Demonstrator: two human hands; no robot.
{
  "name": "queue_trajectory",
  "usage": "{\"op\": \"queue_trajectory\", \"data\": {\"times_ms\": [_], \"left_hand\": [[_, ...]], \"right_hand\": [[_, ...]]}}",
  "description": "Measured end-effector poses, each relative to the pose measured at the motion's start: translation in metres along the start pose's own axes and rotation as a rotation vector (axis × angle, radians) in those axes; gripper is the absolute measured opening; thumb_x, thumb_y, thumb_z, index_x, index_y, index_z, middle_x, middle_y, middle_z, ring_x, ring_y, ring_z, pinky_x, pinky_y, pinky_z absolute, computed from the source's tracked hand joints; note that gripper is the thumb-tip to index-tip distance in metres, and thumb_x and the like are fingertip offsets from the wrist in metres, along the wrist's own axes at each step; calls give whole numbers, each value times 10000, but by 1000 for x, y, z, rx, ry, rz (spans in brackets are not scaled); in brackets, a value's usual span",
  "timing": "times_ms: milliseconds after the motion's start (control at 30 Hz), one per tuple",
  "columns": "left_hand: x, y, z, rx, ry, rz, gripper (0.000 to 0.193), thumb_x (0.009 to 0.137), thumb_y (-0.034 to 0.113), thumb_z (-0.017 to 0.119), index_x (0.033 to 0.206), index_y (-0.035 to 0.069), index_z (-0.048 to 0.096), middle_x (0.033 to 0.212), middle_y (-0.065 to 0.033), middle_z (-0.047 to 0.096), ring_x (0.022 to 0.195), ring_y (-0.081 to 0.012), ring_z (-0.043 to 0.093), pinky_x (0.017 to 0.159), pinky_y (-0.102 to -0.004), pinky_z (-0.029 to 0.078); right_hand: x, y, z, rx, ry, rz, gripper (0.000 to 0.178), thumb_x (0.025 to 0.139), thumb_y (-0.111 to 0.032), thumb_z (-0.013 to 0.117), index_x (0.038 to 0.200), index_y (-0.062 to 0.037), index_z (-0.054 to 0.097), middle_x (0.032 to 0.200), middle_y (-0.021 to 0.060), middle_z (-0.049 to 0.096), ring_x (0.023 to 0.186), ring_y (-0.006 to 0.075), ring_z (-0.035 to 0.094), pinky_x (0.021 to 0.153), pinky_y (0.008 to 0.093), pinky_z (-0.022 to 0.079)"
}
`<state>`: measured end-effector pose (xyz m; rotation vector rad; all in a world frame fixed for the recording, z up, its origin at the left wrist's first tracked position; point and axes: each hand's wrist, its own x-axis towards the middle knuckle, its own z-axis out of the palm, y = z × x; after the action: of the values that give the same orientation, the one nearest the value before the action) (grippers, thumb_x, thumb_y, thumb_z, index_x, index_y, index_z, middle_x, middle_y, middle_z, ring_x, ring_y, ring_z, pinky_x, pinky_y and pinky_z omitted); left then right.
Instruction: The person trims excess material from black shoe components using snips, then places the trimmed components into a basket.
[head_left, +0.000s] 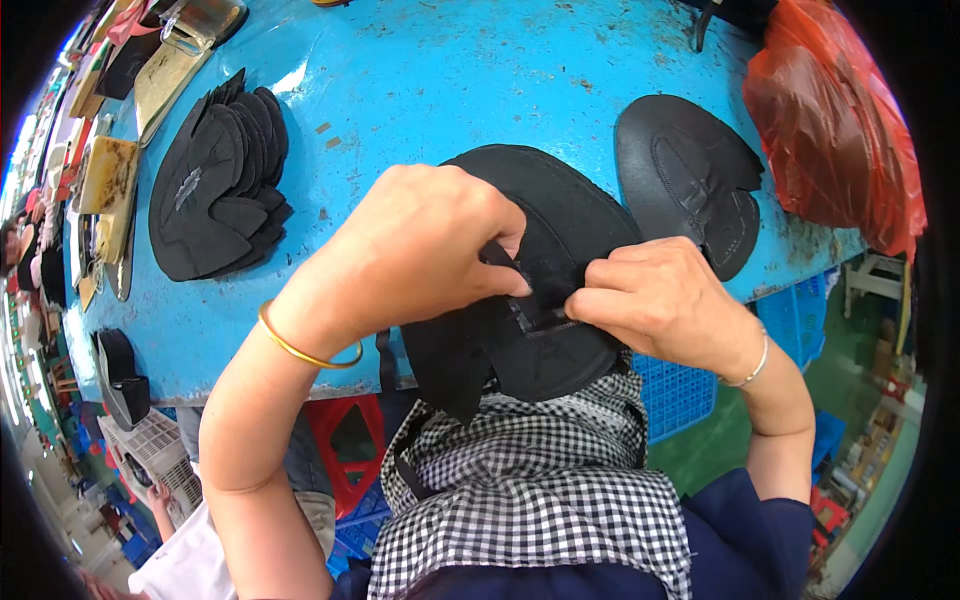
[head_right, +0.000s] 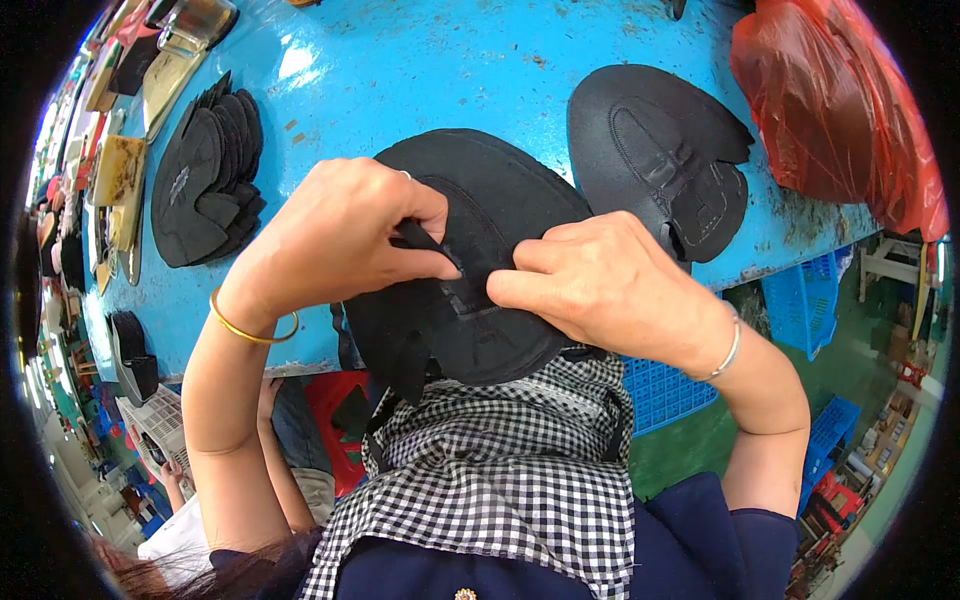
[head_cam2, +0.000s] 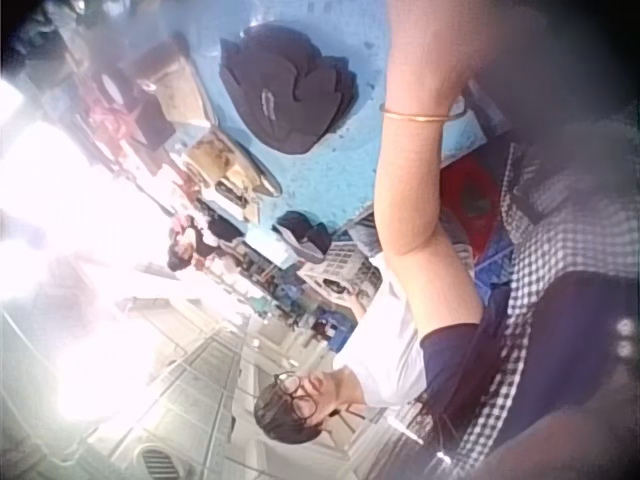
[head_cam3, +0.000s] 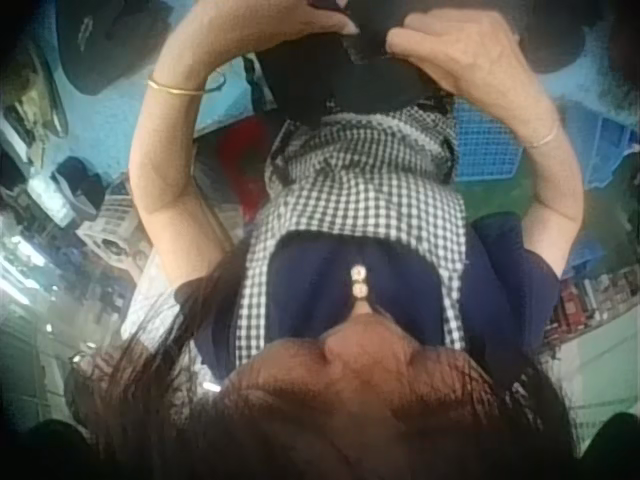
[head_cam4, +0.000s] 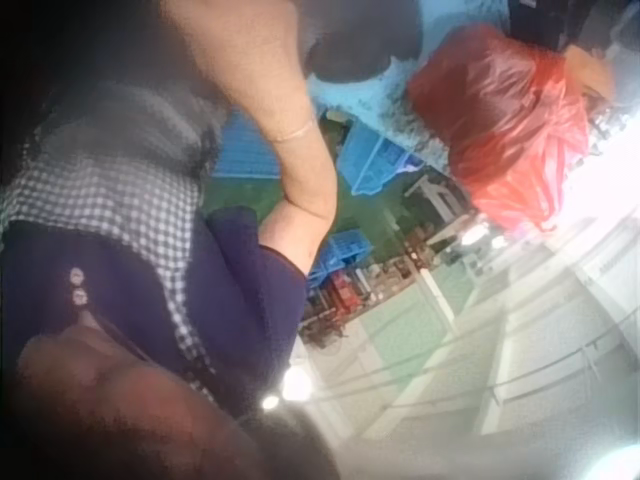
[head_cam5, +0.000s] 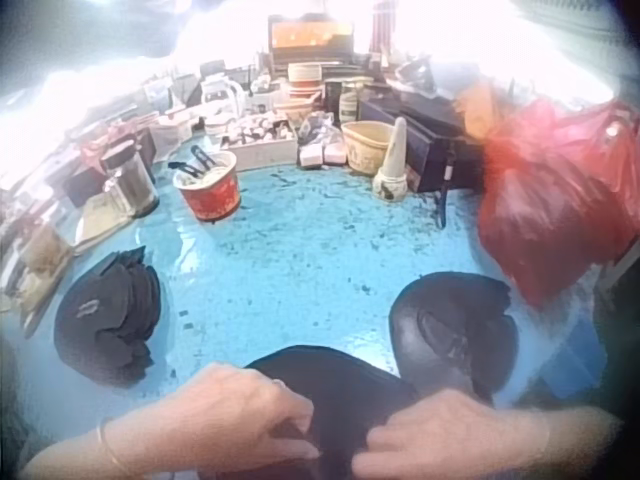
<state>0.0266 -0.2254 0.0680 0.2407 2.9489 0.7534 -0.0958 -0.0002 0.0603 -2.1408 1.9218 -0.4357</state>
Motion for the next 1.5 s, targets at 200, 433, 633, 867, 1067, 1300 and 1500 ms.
{"op": "queue_trajectory", "data": {"times_ms": [200, 433, 633, 867, 1067, 1300, 1500], "left_hand": [[-1, -5, -7, -144, -84, -44, 134, 806, 194, 748, 861, 78, 708, 628, -132, 600, 599, -315, 590, 562, -387, 449], [-6, -6, 6, -141, 53, 44, 133, 829, 133, 697, 887, 17, 669, 696, -169, 624, 685, -373, 614, 603, -426, 462], [-5, -5, -6, -197, -65, -31, 145, 840, 107, 671, 908, 6, 592, 736, -200, 628, 735, -419, 607, 636, -484, 460], [-25, -7, 7, -309, 271, -39, 127, 867, 105, 663, 959, 41, 603, 740, -185, 625, 665, -380, 627, 593, -455, 475], [-101, 9, 16, -709, 746, -261, 103, 894, 59, 681, 959, 36, 604, 659, 16, 524, 548, -39, 401, 488, -250, 330], [-173, -2, 64, -663, 975, -401, 104, 902, 53, 671, 958, 26, 588, 670, -30, 565, 549, -83, 479, 513, -272, 381], [-185, -9, 75, -577, 1061, -329, 139, 873, 108, 692, 948, 42, 595, 759, -120, 662, 605, -270, 623, 572, -361, 478]], "right_hand": [[12, 16, 0, 132, 131, -26, 154, 802, -123, 721, 865, -125, 581, 679, 25, 521, 635, 213, 618, 503, 357, 470], [18, 5, 6, -46, 149, 75, 162, 869, -199, 691, 937, -103, 580, 705, 43, 568, 650, 236, 638, 520, 371, 477], [27, 12, -6, 117, 93, 198, 287, 911, -330, 691, 922, -70, 572, 807, 72, 672, 686, 280, 663, 573, 400, 488], [38, 6, -13, 237, 41, 247, 262, 882, -307, 723, 914, -83, 591, 837, 89, 680, 726, 303, 671, 601, 403, 488], [0, -22, -11, 164, 287, 283, 239, 706, 67, 633, 914, -31, 566, 776, 121, 598, 641, 309, 592, 595, 369, 456], [28, -68, 19, -64, 143, 117, 427, 771, 101, 603, 1193, 37, 597, 1252, 240, 653, 885, 382, 702, 741, 420, 568], [31, -83, 22, -178, 40, 225, 417, 827, 64, 621, 1241, 40, 582, 1331, 249, 606, 1017, 422, 679, 826, 446, 565]]}}
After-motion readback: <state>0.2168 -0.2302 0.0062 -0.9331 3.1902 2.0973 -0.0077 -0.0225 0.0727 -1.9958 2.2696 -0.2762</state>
